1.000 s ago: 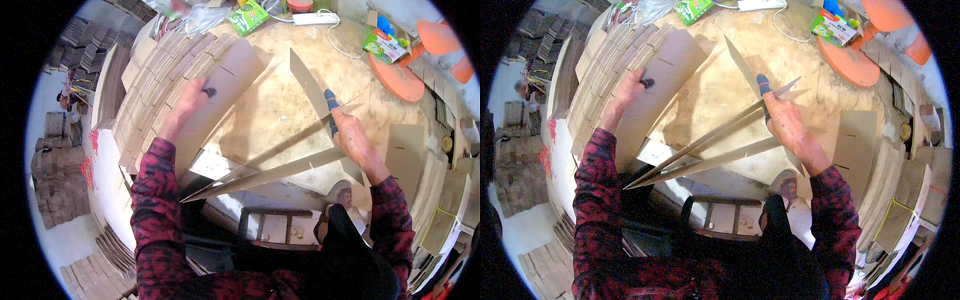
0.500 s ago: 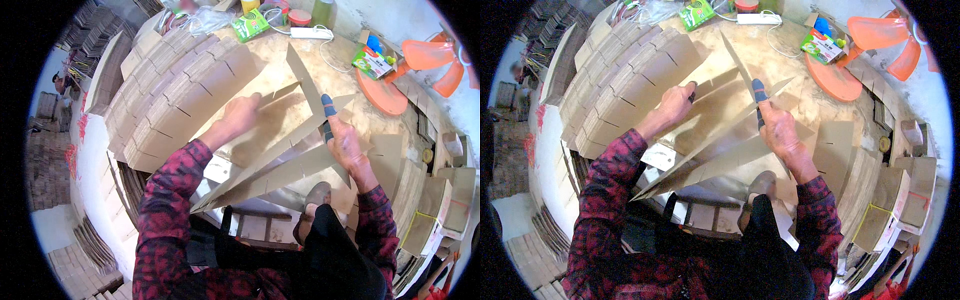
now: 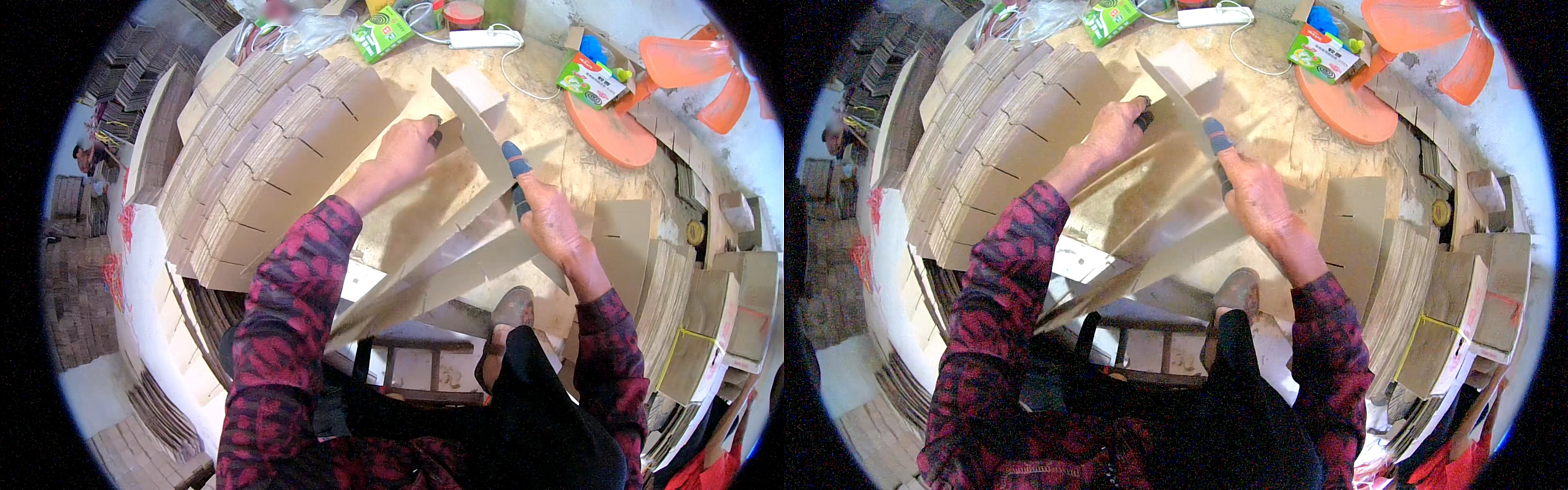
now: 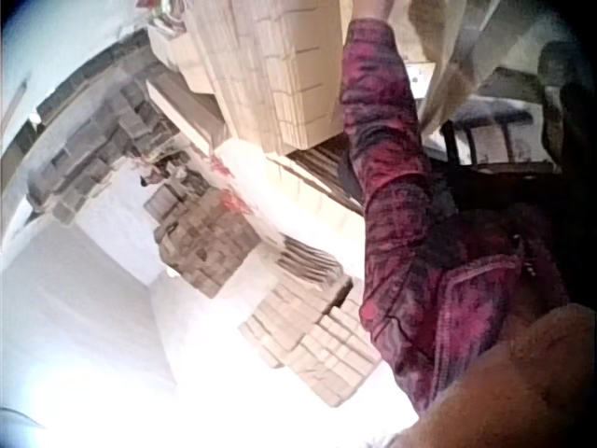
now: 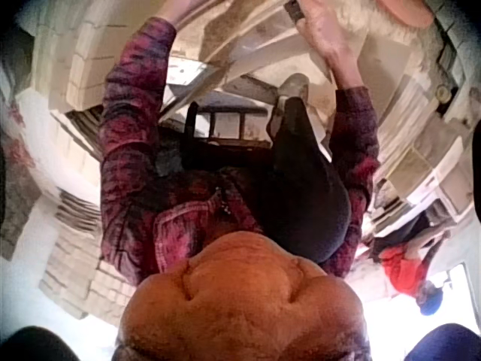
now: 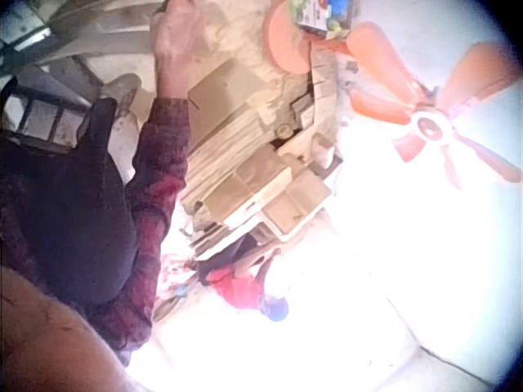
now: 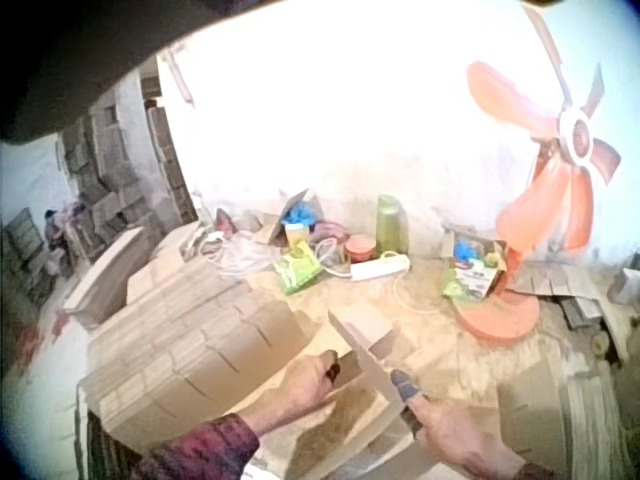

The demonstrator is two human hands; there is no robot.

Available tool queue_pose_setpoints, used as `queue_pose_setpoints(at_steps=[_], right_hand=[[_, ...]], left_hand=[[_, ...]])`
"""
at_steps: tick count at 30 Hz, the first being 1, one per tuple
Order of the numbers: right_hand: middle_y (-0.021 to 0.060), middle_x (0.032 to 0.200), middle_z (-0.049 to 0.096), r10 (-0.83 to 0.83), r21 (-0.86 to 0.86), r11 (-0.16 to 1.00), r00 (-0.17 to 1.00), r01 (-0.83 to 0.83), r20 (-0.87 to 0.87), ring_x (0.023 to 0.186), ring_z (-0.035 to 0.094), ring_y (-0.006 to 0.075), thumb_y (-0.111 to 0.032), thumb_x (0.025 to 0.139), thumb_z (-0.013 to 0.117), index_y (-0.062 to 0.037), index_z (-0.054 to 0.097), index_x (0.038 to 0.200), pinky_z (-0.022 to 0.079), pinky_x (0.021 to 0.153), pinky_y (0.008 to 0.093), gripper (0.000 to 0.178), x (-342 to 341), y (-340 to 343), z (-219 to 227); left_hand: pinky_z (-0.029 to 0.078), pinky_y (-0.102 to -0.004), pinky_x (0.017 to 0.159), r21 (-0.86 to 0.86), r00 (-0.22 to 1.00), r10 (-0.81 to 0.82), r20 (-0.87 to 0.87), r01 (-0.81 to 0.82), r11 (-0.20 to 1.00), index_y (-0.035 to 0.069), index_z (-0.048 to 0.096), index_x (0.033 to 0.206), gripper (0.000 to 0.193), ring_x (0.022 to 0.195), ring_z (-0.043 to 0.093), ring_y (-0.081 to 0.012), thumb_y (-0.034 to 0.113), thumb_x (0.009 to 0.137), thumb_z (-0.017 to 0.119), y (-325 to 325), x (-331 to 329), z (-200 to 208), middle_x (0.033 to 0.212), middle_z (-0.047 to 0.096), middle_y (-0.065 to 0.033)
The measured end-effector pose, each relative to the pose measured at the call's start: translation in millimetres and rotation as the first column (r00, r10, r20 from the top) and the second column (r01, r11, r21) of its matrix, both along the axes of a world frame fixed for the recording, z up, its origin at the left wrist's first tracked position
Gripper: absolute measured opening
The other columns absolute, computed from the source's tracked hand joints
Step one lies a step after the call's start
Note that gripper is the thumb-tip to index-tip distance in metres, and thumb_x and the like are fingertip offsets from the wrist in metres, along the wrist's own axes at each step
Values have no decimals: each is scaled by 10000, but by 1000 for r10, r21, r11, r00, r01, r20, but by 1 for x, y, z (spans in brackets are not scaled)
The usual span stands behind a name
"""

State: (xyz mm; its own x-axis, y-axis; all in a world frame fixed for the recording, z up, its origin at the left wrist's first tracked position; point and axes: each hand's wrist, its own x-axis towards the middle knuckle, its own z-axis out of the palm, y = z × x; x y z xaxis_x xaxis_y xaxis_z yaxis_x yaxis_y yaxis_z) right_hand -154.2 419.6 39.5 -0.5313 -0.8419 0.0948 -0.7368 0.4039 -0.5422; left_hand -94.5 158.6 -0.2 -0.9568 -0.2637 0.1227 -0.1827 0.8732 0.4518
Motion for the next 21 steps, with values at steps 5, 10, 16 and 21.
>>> queue_pose_setpoints(at_steps=[5, 10, 16, 21], right_hand=[[242, 887, 612, -75, 6, 997, 996, 75, 54, 813, 596, 438, 67, 689, 541, -145, 263, 1451, 476, 688, 504, 838, 10, -9, -12], [241, 852, 615, -88, -31, 996, 996, 89, 26, 768, 600, 440, 69, 690, 536, -159, 269, 1449, 480, 661, 508, 837, 18, -7, -6], [261, 802, 605, 16, -42, 999, 1000, -15, 16, 769, 613, 423, 90, 679, 515, -65, 536, 1215, 473, 646, 487, 559, -4, 7, 1], [279, 801, 591, 1, -103, 995, 1000, -1, 2, 776, 611, 427, 123, 652, 495, -51, 505, 1266, 471, 663, 465, 639, -15, 21, -5]], left_hand=[[495, -498, 672, -41, 999, 36, 16, -35, 999, 51, 614, 950, 169, 756, 630, -424, 71, 789, 567, 5, -4, -9, 785, 628, -250], [497, -486, 688, -96, 995, -10, 97, 20, 995, 63, 590, 969, 183, 801, 637, -399, 73, 792, 550, 10, 0, -6, 792, 635, -232], [494, -476, 692, -176, 980, -146, 138, 170, 970, 54, 555, 946, 144, 812, 636, -391, 72, 803, 549, 4, 20, 4, 787, 636, -215], [493, -472, 689, -90, 959, -257, 120, 268, 959, 53, 554, 939, 147, 806, 633, -398, 50, 792, 554, -1, 23, 5, 787, 634, -219]])
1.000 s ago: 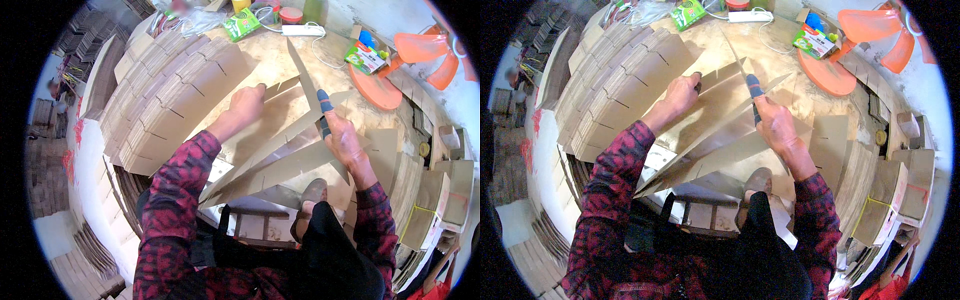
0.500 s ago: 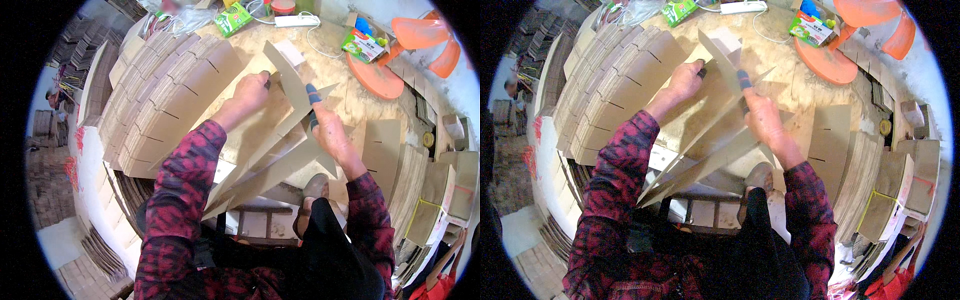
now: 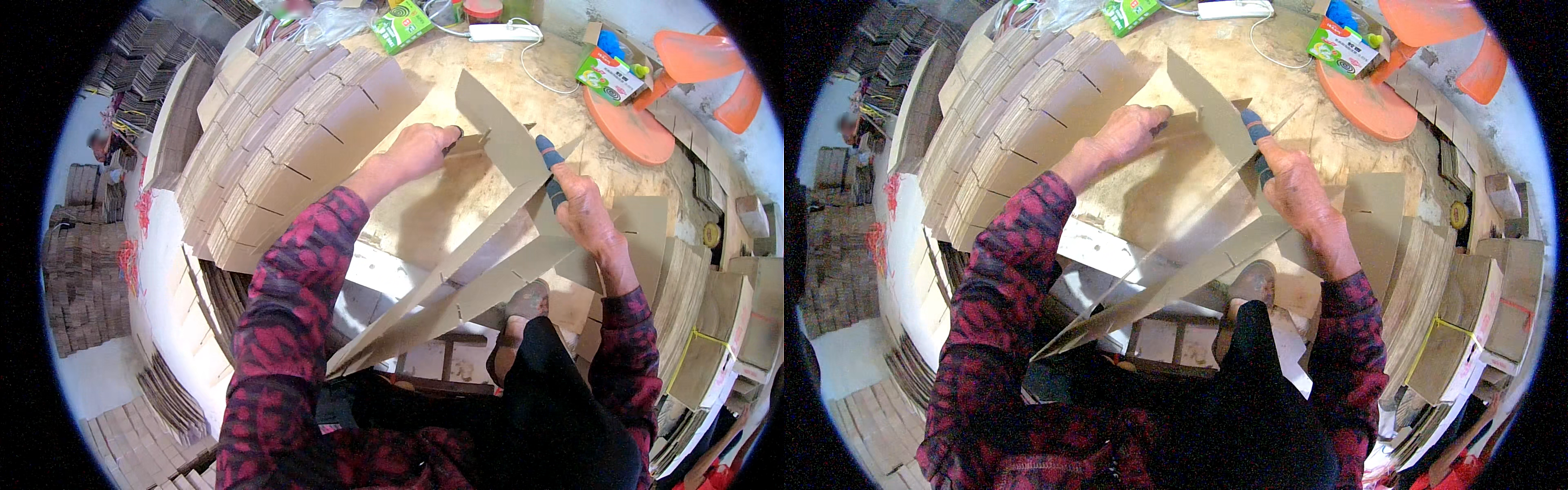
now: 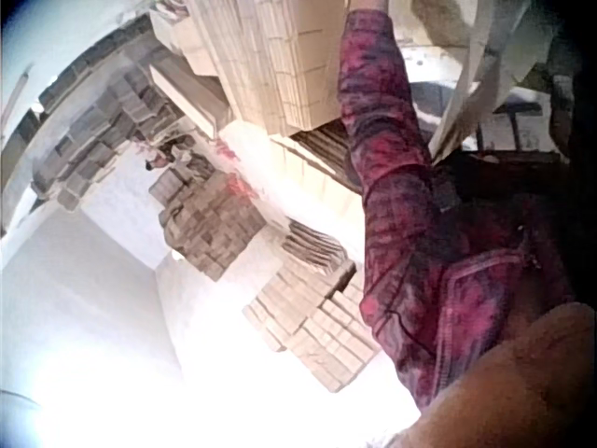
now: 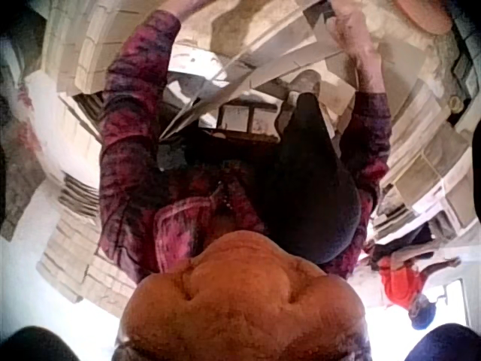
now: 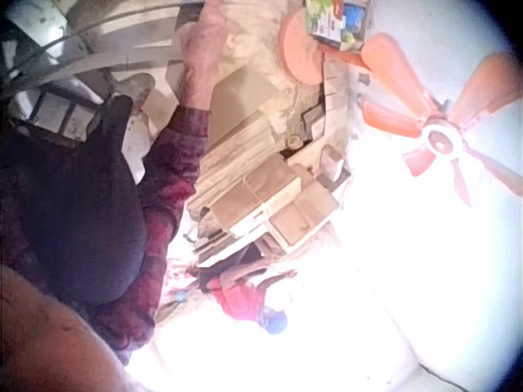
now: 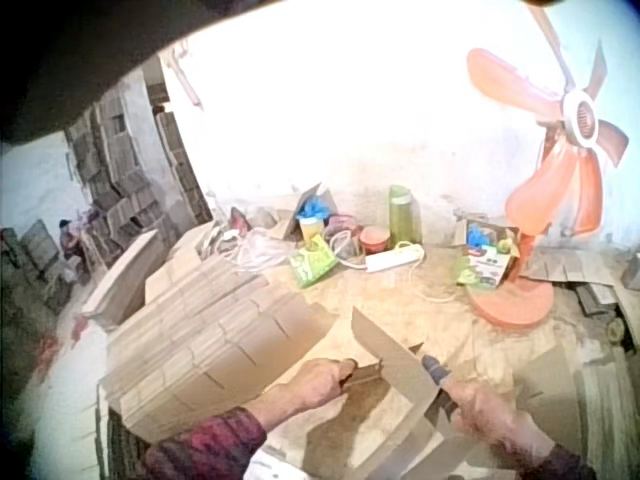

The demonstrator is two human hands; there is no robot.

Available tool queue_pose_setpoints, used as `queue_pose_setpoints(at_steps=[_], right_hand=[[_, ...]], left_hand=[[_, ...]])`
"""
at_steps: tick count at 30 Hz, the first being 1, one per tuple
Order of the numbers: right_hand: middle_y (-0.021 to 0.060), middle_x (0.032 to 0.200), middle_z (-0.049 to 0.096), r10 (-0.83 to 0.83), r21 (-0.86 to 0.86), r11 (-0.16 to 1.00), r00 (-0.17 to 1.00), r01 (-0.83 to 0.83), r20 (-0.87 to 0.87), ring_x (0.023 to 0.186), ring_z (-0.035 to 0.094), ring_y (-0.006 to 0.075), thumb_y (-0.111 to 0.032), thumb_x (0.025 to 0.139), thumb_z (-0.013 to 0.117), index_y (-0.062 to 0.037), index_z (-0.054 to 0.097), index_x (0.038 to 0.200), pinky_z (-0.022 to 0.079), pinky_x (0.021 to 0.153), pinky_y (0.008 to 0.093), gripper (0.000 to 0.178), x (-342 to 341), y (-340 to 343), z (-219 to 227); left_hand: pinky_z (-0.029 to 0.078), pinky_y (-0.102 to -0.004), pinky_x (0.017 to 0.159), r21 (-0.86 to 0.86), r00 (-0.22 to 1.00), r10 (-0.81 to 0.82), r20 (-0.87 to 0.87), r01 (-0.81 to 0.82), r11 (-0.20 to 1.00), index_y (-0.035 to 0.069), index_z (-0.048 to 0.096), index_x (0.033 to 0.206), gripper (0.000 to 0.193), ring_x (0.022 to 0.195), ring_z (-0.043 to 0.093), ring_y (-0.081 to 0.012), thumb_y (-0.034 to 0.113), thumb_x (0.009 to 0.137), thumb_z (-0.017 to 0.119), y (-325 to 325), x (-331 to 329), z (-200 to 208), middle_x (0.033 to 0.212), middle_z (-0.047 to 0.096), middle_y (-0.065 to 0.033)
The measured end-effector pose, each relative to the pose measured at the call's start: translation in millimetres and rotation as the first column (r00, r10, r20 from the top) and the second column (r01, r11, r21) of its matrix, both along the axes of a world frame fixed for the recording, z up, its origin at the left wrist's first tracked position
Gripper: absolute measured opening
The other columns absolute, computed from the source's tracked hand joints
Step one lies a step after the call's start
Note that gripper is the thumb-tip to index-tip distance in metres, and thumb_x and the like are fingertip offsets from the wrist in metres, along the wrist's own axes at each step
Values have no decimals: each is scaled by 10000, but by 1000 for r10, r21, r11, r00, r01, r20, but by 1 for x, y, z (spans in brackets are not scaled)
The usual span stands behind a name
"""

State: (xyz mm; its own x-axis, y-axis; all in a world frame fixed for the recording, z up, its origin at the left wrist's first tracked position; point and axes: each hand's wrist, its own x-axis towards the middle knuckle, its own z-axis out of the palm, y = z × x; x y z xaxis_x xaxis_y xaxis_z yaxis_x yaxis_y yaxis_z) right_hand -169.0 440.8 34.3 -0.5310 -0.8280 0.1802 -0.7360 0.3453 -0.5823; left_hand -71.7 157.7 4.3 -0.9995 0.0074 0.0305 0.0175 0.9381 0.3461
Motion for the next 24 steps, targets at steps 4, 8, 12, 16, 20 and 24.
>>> queue_pose_setpoints(at_steps=[4, 8, 12, 16, 20, 24], right_hand=[[274, 806, 597, 10, -16, 1000, 1000, -10, 15, 779, 607, 431, 113, 657, 506, -66, 453, 1325, 478, 675, 480, 693, 7, -3, 4], [267, 808, 603, 9, 188, 982, 998, -20, 56, 794, 609, 429, 89, 680, 525, -92, 370, 1390, 487, 679, 502, 749, 27, -13, 14], [265, 814, 618, -39, 190, 981, 999, 38, -3, 804, 614, 438, 65, 704, 529, -111, 359, 1399, 500, 686, 512, 737, 16, -13, 6], [265, 822, 624, -6, 286, 958, 999, 18, -42, 798, 616, 441, 51, 731, 522, -66, 442, 1275, 503, 689, 513, 562, 2, -25, -22], [246, 820, 626, 137, 313, 945, 985, -97, -108, 817, 623, 428, 32, 773, 501, -47, 500, 1098, 507, 690, 508, 334, -21, -41, -31], [178, 862, 643, 113, 263, 965, 892, 7, -438, 827, 649, 365, -26, 806, 512, -97, 531, 1087, 529, 663, 473, 290, -84, -60, -23]], left_hand=[[490, -482, 677, -4, 987, 153, -43, -153, 988, 53, 551, 931, 142, 781, 634, -398, 55, 789, 562, 4, -1, -6, 785, 633, -219], [490, -492, 675, -7, 962, 268, -53, -269, 963, 54, 556, 938, 160, 771, 634, -401, 56, 778, 567, 9, -7, -12, 786, 634, -223], [496, -484, 670, 11, 962, 252, -102, -252, 968, 52, 560, 946, 177, 760, 633, -405, 52, 770, 577, 21, -20, -5, 769, 634, -220], [493, -490, 670, 38, 974, 213, -74, -210, 977, 18, 550, 889, 144, 799, 635, -397, 1, 747, 529, 28, -22, 10, 841, 638, -218], [489, -482, 808, -4, 956, 206, -209, -212, 977, 5, 567, 904, 166, 972, 582, -409, 11, 740, 546, 32, -5, 15, 1072, 584, -232], [416, -488, 984, -69, 937, -192, -292, 180, 981, -18, 580, 922, 236, 1130, 474, -450, 11, 689, 601, 64, 68, 41, 1210, 505, -232]])
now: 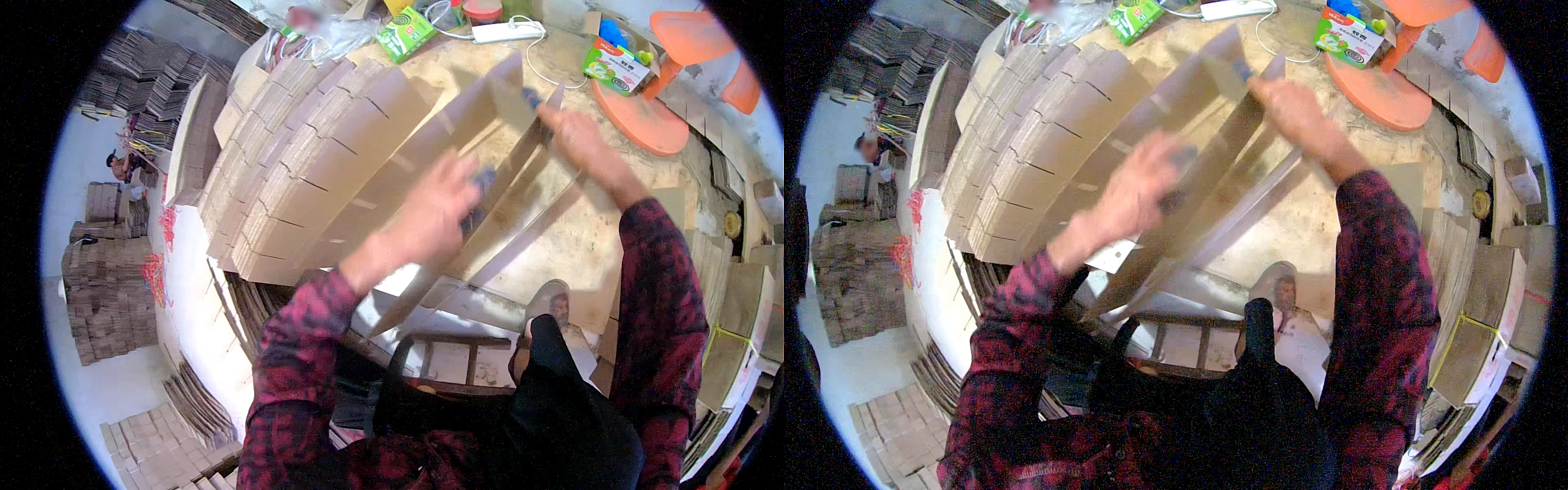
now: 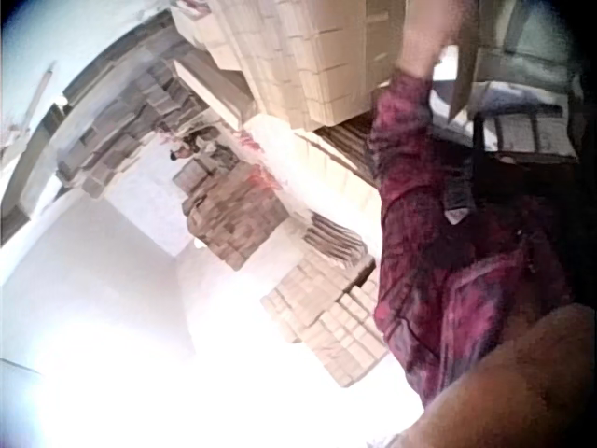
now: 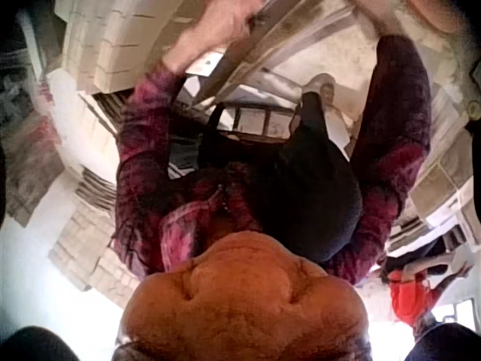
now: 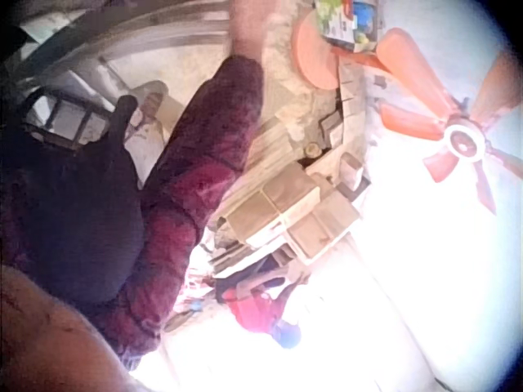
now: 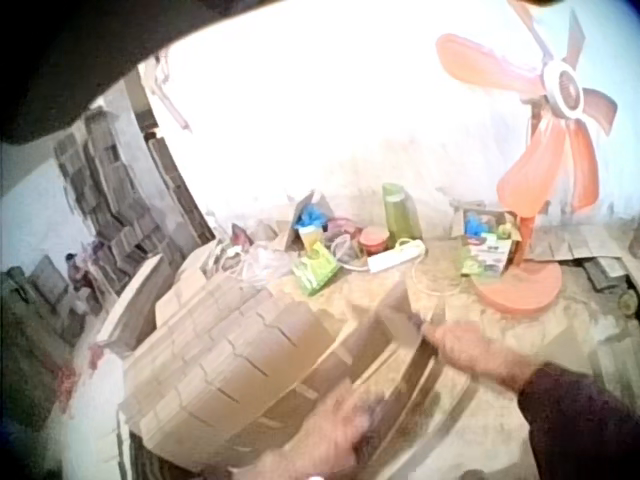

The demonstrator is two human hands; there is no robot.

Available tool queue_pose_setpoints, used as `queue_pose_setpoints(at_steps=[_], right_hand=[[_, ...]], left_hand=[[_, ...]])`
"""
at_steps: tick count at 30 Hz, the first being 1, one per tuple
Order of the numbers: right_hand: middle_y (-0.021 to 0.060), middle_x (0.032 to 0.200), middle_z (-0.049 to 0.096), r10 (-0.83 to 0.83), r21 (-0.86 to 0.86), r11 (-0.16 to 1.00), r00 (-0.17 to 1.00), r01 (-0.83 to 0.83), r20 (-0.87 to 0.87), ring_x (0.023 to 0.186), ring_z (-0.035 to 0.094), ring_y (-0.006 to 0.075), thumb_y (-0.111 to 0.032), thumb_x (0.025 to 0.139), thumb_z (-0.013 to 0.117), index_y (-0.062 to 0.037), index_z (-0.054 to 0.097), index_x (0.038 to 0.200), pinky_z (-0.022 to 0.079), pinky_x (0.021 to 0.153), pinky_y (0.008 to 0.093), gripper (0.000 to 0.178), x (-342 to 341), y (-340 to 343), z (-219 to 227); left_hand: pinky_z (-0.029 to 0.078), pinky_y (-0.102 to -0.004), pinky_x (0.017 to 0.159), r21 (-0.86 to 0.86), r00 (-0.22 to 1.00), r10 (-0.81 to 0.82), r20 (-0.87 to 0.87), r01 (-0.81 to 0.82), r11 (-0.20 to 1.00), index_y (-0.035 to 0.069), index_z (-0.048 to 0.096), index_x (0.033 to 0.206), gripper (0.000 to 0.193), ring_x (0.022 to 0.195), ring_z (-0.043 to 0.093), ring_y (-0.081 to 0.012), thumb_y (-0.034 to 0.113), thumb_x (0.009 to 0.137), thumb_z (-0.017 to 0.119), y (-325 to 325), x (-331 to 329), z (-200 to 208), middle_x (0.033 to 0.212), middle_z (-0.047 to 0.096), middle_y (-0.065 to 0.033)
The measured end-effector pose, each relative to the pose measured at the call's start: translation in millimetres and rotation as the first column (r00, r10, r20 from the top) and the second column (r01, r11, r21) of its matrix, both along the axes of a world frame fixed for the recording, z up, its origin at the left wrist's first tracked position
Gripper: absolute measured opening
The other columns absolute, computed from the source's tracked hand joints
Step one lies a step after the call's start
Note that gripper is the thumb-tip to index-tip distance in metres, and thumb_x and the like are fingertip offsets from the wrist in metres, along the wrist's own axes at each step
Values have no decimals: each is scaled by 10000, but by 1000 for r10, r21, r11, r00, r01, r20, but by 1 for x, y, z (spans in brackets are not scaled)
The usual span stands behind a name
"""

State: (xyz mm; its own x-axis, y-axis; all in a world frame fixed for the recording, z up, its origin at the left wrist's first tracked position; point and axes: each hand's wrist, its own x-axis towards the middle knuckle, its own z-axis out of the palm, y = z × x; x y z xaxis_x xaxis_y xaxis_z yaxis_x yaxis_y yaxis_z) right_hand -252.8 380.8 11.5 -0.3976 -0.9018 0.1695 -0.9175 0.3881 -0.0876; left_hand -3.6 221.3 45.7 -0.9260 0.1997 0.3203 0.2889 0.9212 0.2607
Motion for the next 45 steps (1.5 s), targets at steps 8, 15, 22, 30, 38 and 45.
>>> queue_pose_setpoints(at_steps=[8, 15, 22, 30, 38, 45], right_hand=[[186, 1083, 594, -88, -79, 994, 989, 79, -117, 1067, 553, 352, -12, 790, 545, -41, 575, 1066, 454, 837, 454, 279, -23, 51, 38], [214, 1265, 489, -376, 67, 922, 924, 380, -65, 1133, 489, 390, 6, 680, 646, -23, 491, 1288, 394, 952, 477, 628, 117, 275, 9], [216, 1469, 300, -671, 194, 706, 731, 681, -123, 1367, 279, 394, -30, 627, 685, -37, 421, 1358, 289, 1068, 543, 776, 213, 339, -10], [262, 1447, 325, -685, 80, 725, 728, 684, -23, 1358, 299, 409, 9, 740, 607, -26, 346, 1413, 288, 1070, 538, 723, 194, 356, -11], [300, 1324, 478, -600, -372, 676, 768, 636, 222, 1216, 500, 387, -4, 871, 541, 49, 289, 1418, 395, 1002, 390, 604, 182, 344, 51], [179, 1404, 447, -259, -390, 838, 907, 382, 330, 1288, 417, 223, -19, 901, 557, 18, 332, 1424, 306, 1072, 323, 570, 176, 222, 77]], left_hand=[[364, -475, 1051, -32, 891, 246, 382, -254, 967, -47, 538, 1176, 414, 1236, 416, -447, 223, 872, 616, 14, 150, 2, 1258, 495, -221], [486, -430, 888, 522, 967, 206, 149, -254, 814, -82, 487, 1211, 443, 1042, 582, -432, 88, 837, 654, 80, 191, 5, 1151, 565, -286], [482, -476, 844, 328, 830, 317, 460, -490, 808, -32, 540, 921, 210, 997, 545, -470, -7, 729, 621, 97, 201, -30, 1134, 538, -293], [360, -496, 1019, 310, 897, 417, 148, -442, 841, -29, 587, 909, 262, 1209, 405, -481, -74, 651, 575, 76, 167, -51, 1306, 421, -304], [387, -485, 1009, 289, 884, 375, 279, -450, 845, -14, 567, 1008, 357, 1219, 417, -470, -68, 654, 568, 94, 135, -42, 1291, 452, -274], [447, -534, 692, 424, 820, 387, 422, -555, 716, 56, 512, 981, 261, 816, 595, -459, -17, 731, 524, 106, 157, -63, 805, 615, -255]])
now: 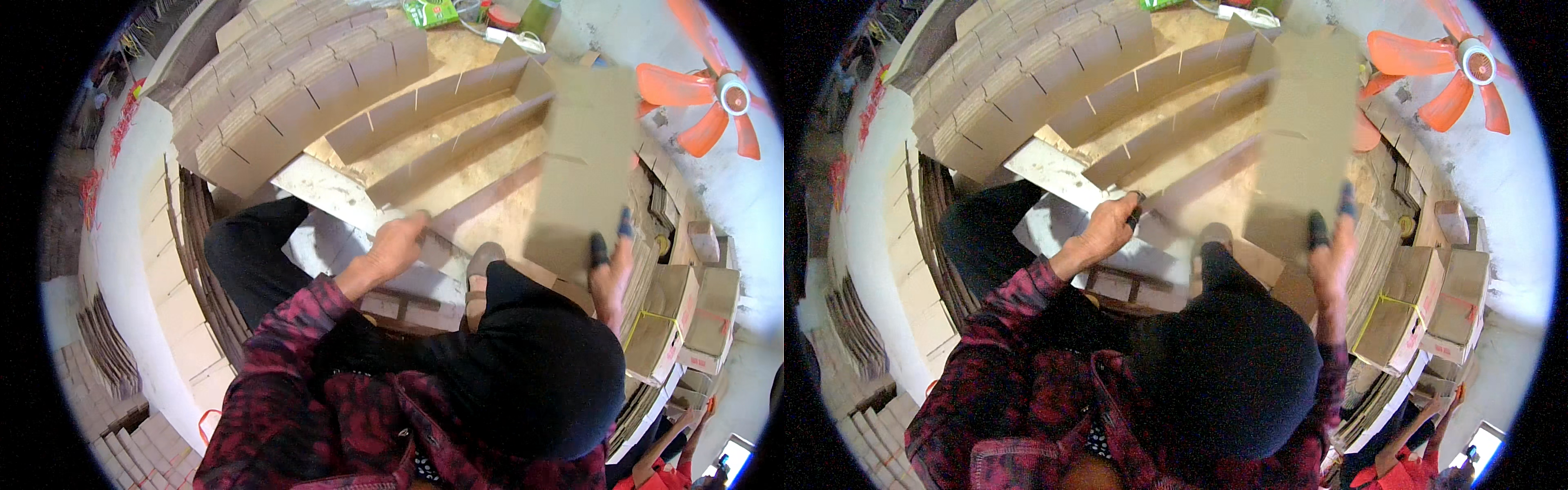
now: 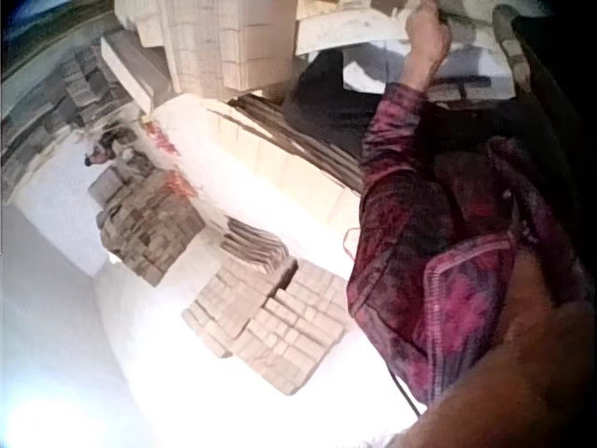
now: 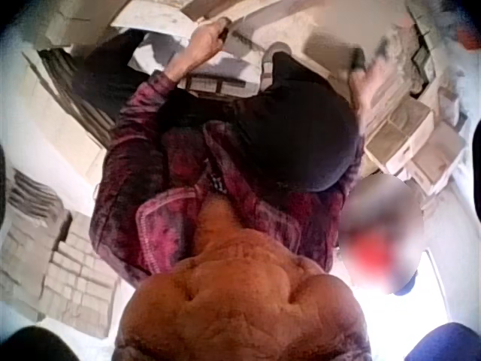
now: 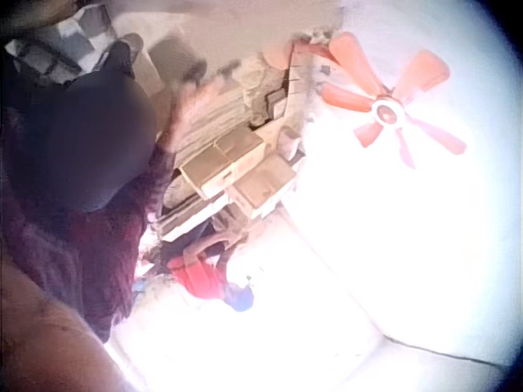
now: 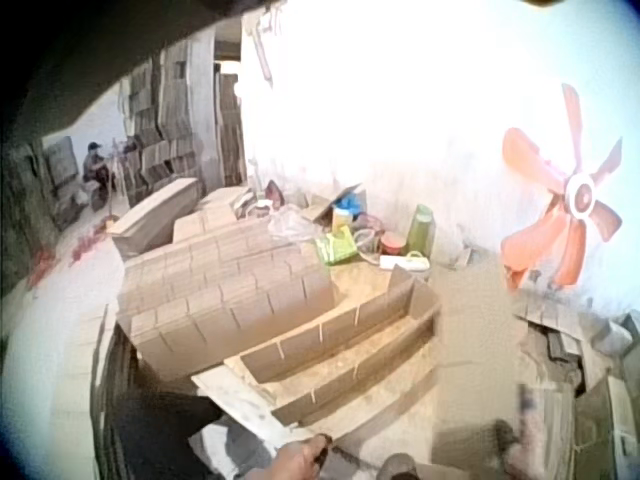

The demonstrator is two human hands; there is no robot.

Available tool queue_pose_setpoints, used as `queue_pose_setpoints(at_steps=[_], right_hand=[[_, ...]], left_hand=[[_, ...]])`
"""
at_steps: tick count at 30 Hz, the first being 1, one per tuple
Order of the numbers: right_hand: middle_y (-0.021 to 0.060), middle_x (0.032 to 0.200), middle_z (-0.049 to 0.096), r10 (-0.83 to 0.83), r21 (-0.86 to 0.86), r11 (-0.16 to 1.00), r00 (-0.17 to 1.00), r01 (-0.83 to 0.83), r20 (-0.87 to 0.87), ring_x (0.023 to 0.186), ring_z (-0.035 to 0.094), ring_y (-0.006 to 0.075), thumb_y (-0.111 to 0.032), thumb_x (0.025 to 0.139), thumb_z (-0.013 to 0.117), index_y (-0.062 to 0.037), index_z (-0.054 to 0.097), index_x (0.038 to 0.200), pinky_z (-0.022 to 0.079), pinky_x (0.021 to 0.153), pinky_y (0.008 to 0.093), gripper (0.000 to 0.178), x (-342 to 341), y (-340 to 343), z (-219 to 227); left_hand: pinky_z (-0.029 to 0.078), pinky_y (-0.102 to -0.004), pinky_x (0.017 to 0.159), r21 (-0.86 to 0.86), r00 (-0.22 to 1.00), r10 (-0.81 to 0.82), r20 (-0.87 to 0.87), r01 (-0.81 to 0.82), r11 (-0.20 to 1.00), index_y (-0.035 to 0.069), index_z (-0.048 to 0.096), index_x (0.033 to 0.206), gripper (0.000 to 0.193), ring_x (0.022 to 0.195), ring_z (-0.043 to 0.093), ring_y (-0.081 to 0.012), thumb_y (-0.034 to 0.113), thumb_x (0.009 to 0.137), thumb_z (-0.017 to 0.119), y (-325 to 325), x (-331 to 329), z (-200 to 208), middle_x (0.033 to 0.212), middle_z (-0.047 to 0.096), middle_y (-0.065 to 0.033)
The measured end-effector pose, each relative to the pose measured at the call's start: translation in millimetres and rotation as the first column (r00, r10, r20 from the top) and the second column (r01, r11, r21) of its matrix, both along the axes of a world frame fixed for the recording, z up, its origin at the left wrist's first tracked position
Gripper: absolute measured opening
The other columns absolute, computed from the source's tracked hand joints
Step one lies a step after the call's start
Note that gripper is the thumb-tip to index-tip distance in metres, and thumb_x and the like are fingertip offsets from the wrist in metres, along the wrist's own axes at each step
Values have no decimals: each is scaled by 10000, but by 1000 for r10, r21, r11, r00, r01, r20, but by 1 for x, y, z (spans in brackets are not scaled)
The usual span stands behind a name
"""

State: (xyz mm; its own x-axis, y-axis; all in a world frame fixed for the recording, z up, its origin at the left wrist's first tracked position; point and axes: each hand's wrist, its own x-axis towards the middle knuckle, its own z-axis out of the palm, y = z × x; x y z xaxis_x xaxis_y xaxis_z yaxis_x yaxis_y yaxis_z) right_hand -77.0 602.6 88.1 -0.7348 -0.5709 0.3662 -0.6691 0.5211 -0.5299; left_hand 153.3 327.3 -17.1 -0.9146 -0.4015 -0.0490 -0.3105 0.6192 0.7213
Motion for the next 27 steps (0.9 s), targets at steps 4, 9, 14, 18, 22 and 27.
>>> queue_pose_setpoints(at_steps=[4, 9, 14, 18, 22, 27], right_hand=[[202, 1371, 475, 400, -79, 916, 910, -393, 106, 1280, 448, 242, -18, 889, 585, 22, 380, 1390, 329, 1067, 332, 543, 13, -88, 16], [185, 1356, 496, 576, -136, 818, 797, -559, 182, 1237, 491, 230, -1, 876, 602, 32, 412, 1359, 367, 1031, 310, 520, 20, -129, 20], [154, 1350, 508, 601, -108, 798, 768, -593, 221, 1203, 510, 203, 12, 880, 586, 34, 411, 1360, 387, 1005, 287, 511, 15, -134, 5], [149, 1335, 523, 602, -93, 789, 734, -607, 315, 1179, 528, 197, 19, 880, 578, 27, 404, 1371, 404, 985, 281, 521, 19, -133, 5], [164, 1308, 544, 521, -59, 820, 699, -570, 491, 1138, 557, 195, 28, 877, 571, 10, 393, 1386, 428, 954, 282, 540, 24, -131, -5], [198, 1153, 601, 545, 56, 796, 754, -602, 367, 983, 617, 209, 47, 843, 589, -26, 345, 1427, 462, 858, 267, 637, 33, -126, -34]], left_hand=[[460, -535, 672, -75, 999, 45, 29, -43, 996, 52, 512, 934, 232, 792, 595, -460, -36, 719, 509, 0, 9, 5, 792, 610, -246], [466, -532, 655, -100, 998, 55, -11, -55, 993, 33, 508, 917, 210, 770, 597, -458, -51, 725, 490, 0, 13, 3, 790, 607, -247], [466, -526, 651, -93, 1000, 28, -13, -29, 995, 30, 512, 919, 194, 771, 598, -458, -36, 739, 489, 3, 8, 4, 810, 606, -257], [464, -520, 644, -98, 999, 33, -4, -33, 995, 36, 515, 921, 176, 765, 598, -458, -16, 756, 489, 4, 7, 2, 799, 606, -256], [450, -521, 599, -86, 999, 27, -32, -30, 996, 17, 474, 882, 109, 723, 578, -470, -27, 789, 506, 7, 4, 0, 731, 577, -259], [471, -489, 753, -72, 1000, -18, -5, 18, 997, -6, 528, 979, 180, 907, 572, -451, 6, 803, 563, 6, 3, 19, 945, 585, -264]])
